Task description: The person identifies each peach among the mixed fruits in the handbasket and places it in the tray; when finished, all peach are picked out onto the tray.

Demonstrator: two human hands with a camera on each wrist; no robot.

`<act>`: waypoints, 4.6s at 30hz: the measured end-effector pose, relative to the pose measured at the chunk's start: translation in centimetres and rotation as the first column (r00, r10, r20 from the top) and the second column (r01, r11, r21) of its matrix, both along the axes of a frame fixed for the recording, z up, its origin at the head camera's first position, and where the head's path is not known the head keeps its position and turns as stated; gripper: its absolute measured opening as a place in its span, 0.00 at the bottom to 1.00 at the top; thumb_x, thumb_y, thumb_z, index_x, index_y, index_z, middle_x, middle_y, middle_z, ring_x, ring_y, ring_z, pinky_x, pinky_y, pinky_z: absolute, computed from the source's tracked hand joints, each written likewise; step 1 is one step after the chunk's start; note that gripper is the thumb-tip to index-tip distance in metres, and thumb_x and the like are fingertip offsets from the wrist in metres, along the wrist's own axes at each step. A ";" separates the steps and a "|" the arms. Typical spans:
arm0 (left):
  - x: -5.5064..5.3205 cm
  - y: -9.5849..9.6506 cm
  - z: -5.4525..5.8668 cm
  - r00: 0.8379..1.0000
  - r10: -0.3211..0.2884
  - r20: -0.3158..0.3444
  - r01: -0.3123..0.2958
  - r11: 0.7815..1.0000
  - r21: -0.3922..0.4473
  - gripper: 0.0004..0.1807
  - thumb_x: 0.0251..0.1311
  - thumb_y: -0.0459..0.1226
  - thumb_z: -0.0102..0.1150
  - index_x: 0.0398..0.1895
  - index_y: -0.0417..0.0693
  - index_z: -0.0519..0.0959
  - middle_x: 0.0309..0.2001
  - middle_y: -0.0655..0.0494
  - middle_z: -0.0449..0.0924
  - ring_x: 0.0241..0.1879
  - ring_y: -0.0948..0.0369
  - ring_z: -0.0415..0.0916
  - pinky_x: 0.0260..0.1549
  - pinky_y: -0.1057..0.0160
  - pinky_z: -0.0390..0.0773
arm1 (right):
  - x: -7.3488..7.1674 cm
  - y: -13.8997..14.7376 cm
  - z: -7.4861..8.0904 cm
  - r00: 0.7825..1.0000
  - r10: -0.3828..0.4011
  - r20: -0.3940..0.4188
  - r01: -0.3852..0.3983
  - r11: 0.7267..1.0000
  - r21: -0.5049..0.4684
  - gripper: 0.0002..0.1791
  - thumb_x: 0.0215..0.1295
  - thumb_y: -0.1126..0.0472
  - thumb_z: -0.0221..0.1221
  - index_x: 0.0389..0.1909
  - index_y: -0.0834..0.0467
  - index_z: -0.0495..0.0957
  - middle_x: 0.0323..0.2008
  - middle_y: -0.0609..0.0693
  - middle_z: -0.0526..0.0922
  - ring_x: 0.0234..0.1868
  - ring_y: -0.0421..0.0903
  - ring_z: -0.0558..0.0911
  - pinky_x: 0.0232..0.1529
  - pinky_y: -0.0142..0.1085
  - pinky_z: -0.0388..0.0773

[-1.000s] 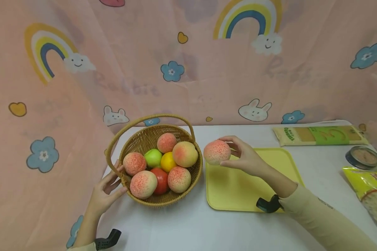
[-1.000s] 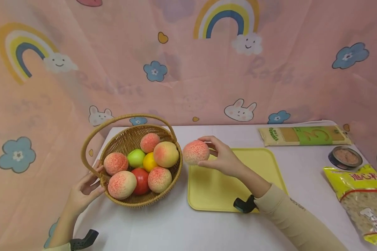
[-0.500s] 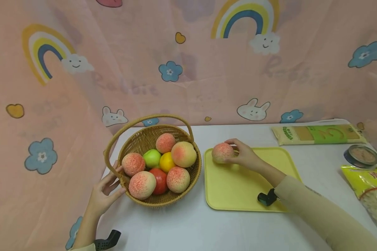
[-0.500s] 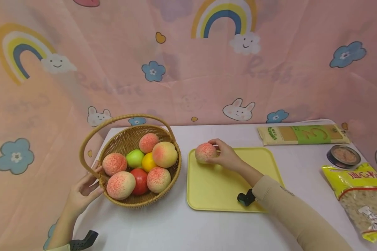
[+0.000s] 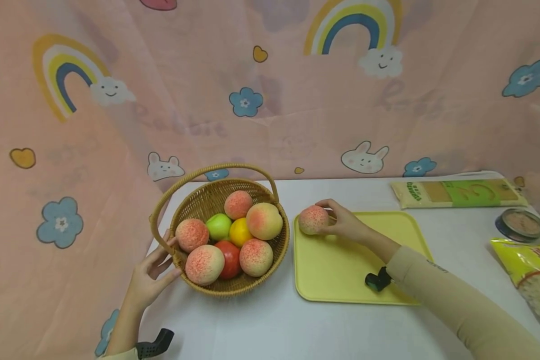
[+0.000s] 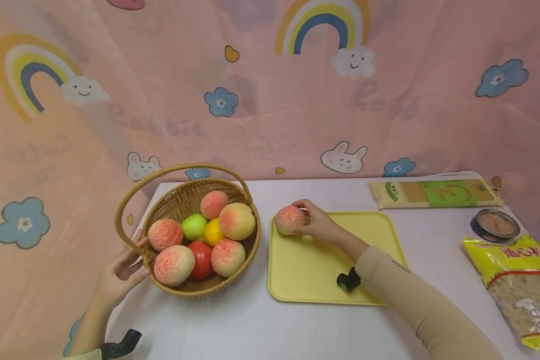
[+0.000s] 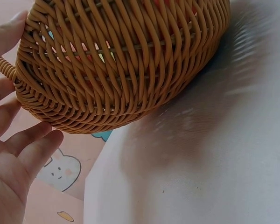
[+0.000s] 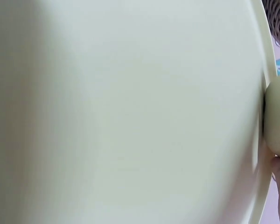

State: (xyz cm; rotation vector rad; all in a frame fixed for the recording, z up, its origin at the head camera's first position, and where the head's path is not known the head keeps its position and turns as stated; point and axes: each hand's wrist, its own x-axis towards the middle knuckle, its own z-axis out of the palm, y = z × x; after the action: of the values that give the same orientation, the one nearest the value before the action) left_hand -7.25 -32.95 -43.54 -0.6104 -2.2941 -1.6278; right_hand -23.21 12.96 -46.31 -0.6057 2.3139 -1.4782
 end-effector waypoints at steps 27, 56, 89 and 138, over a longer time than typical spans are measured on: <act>-0.1 -0.1 -0.2 1.000 -0.007 -0.003 0.007 1.000 0.008 0.37 0.45 0.14 0.59 0.63 0.23 0.62 0.72 0.31 0.46 0.68 0.68 0.60 0.56 0.74 0.70 | 1.5 -1.2 6.0 0.973 0.133 -0.191 -0.132 0.991 0.018 0.41 0.57 0.65 0.65 0.69 0.66 0.56 0.69 0.63 0.59 0.70 0.60 0.60 0.71 0.52 0.55; 0.2 0.3 0.2 0.999 0.029 0.027 -0.028 0.999 -0.027 0.38 0.45 0.15 0.60 0.65 0.29 0.63 0.71 0.32 0.49 0.68 0.61 0.62 0.58 0.73 0.70 | 2.1 -9.9 9.9 0.879 0.384 -0.284 -0.318 0.914 0.250 0.42 0.55 0.56 0.68 0.68 0.62 0.59 0.65 0.56 0.67 0.63 0.50 0.70 0.65 0.45 0.69; 0.2 0.3 0.0 1.000 -0.001 0.011 0.001 1.000 0.003 0.37 0.46 0.14 0.58 0.64 0.23 0.61 0.71 0.28 0.44 0.67 0.68 0.61 0.58 0.73 0.70 | 3.4 -8.6 9.7 0.881 0.215 -0.421 -0.225 0.974 0.026 0.44 0.45 0.59 0.74 0.64 0.60 0.64 0.61 0.52 0.70 0.62 0.48 0.71 0.66 0.43 0.68; 0.0 0.1 -0.3 1.000 0.010 0.002 -0.010 1.000 0.021 0.36 0.45 0.13 0.58 0.63 0.22 0.62 0.71 0.30 0.47 0.67 0.68 0.63 0.57 0.74 0.70 | 0.5 9.1 -0.1 0.998 -0.019 -0.055 0.018 1.000 -0.011 0.44 0.52 0.60 0.69 0.67 0.63 0.56 0.65 0.60 0.63 0.66 0.41 0.65 0.57 0.11 0.59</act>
State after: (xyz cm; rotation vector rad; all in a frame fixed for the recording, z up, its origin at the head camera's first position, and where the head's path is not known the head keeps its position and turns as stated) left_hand -7.22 -32.89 -43.82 -0.5914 -2.2742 -1.6468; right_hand -22.76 22.10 -46.46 -0.6368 2.3609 -1.5005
